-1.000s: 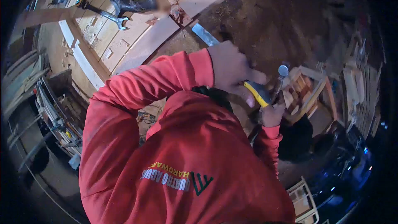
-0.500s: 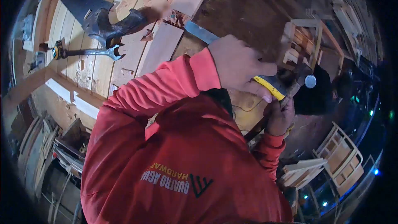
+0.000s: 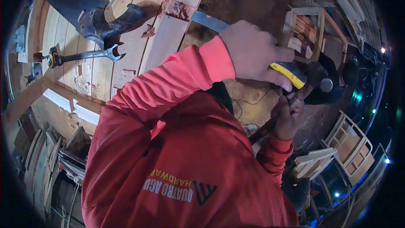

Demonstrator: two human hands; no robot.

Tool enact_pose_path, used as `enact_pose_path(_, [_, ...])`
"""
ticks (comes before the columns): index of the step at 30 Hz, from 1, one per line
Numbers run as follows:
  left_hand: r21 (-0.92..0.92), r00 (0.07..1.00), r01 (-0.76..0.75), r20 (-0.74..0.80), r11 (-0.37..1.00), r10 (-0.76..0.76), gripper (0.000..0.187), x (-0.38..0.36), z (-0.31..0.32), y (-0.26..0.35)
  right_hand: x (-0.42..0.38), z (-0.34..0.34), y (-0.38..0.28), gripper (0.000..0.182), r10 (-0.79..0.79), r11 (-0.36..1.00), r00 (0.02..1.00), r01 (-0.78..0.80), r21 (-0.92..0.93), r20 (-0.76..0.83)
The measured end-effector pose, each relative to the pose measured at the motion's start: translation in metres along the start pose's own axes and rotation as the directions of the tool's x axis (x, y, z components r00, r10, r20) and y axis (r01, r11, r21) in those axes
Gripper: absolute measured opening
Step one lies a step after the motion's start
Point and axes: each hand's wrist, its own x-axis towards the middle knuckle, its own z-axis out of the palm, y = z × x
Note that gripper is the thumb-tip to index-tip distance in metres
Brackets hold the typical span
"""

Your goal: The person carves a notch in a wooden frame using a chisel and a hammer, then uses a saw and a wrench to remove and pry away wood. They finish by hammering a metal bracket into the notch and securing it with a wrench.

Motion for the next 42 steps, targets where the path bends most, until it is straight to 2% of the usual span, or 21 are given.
enact_pose_path(2, [0.011,0.999,0.016,0.039,1.0,-0.016,0.064,0.002,-0.003,0.0,-0.004,-0.006,0.0,0.019,0.02,0.999,1.0,-0.021,-0.025,-0.018])
enact_pose_path(7, [0.002,0.995,0.071,0.069,0.997,-0.071,0.064,0.006,-0.009,-0.001,-0.006,-0.012,-0.018,0.023,-0.148,0.989,0.975,0.146,-0.024,-0.166])
enact_pose_path(11, [-0.044,0.998,0.066,0.014,0.997,-0.065,0.063,0.008,-0.007,-0.004,0.003,-0.019,-0.042,0.02,-0.211,0.936,0.95,0.264,0.234,-0.229])
enact_pose_path(14, [-0.054,0.998,0.062,-0.018,0.997,-0.063,0.062,0.008,-0.005,-0.006,0.001,0.019,-0.042,0.016,-0.159,0.97,0.864,0.227,0.087,-0.477])
enact_pose_path(17, [-0.018,0.998,0.064,-0.023,0.998,-0.064,0.061,0.005,-0.003,-0.009,0.002,0.035,0.019,0.012,-0.366,0.865,0.93,0.321,-0.386,-0.045])
enact_pose_path(20, [0.006,0.998,0.065,-0.009,0.998,-0.065,0.06,0.007,-0.004,-0.01,-0.008,0.023,0.001,0.012,0.03,0.993,0.997,-0.039,-0.115,-0.073])
enact_pose_path(21, [0.001,0.997,0.071,0.003,0.997,-0.071,0.06,0.005,-0.004,-0.008,-0.007,0.013,-0.009,0.012,-0.251,0.916,0.968,0.238,-0.322,0.0])
enact_pose_path(22, [0.004,0.997,0.077,0.004,0.997,-0.077,0.06,0.005,-0.003,-0.008,0.001,-0.003,-0.019,0.012,-0.494,0.724,0.86,0.489,-0.486,0.128])
enact_pose_path(24, [0.007,0.996,0.084,0.001,0.996,-0.084,0.06,0.006,-0.003,-0.008,0.008,-0.028,-0.022,0.011,-0.593,0.697,0.802,0.556,-0.452,0.072])
enact_pose_path(25, [-0.008,0.996,0.084,0.006,0.996,-0.083,0.059,0.006,-0.003,-0.007,0.01,-0.037,-0.017,0.011,-0.444,0.881,0.887,0.407,-0.242,-0.125])
enact_pose_path(27, [-0.028,0.996,0.087,0.01,0.996,-0.087,0.059,0.005,-0.005,-0.008,0.015,-0.026,-0.004,0.008,-0.551,0.785,0.823,0.456,-0.42,-0.136])
enact_pose_path(28, [-0.029,0.995,0.095,-0.007,0.995,-0.095,0.059,0.005,-0.006,-0.01,0.017,0.0,0.009,0.008,-0.738,0.387,0.664,0.563,-0.73,0.121])
enact_pose_path(30, [-0.044,0.994,0.106,-0.019,0.993,-0.107,0.059,0.003,-0.005,-0.011,0.001,0.025,0.012,0.008,-0.624,0.454,0.767,0.509,-0.731,0.147])
enact_pose_path(31, [-0.032,0.995,0.088,-0.033,0.996,-0.089,0.06,0.006,-0.003,-0.011,-0.008,0.029,0.005,0.008,-0.319,0.87,0.947,0.282,-0.405,-0.027])
enact_pose_path(32, [-0.013,0.996,0.077,-0.048,0.997,-0.077,0.06,0.007,-0.003,-0.014,-0.01,0.033,-0.002,0.008,0.069,0.997,0.997,-0.068,0.036,-0.02])
enact_pose_path(34, [-0.018,0.996,0.086,-0.025,0.996,-0.086,0.06,0.001,-0.001,-0.011,-0.007,0.026,-0.018,0.005,-0.082,0.996,0.963,0.089,0.018,-0.256])
enact_pose_path(36, [-0.019,0.995,0.097,0.015,0.995,-0.096,0.06,0.004,-0.006,-0.011,0.006,0.004,-0.017,0.008,-0.179,0.974,0.927,0.215,0.077,-0.331])
enact_pose_path(37, [-0.012,0.996,0.095,0.002,0.995,-0.095,0.061,0.004,-0.006,-0.011,0.013,-0.014,-0.005,0.011,-0.195,0.954,0.936,0.25,0.164,-0.292])
enact_pose_path(39, [0.011,0.995,0.093,-0.032,0.996,-0.092,0.061,0.003,-0.002,-0.012,0.017,-0.004,0.014,0.01,-0.311,0.948,0.936,0.317,0.011,-0.167])
enact_pose_path(41, [0.045,0.994,0.105,-0.036,0.993,-0.104,0.062,0.002,0.004,-0.017,0.005,0.034,0.032,0.01,-0.411,0.805,0.911,0.384,-0.452,0.043])
enact_pose_path(42, [0.057,0.994,0.103,-0.032,0.993,-0.102,0.062,0.003,0.007,-0.018,0.0,0.032,0.025,0.012,-0.234,0.925,0.972,0.216,-0.312,-0.02])
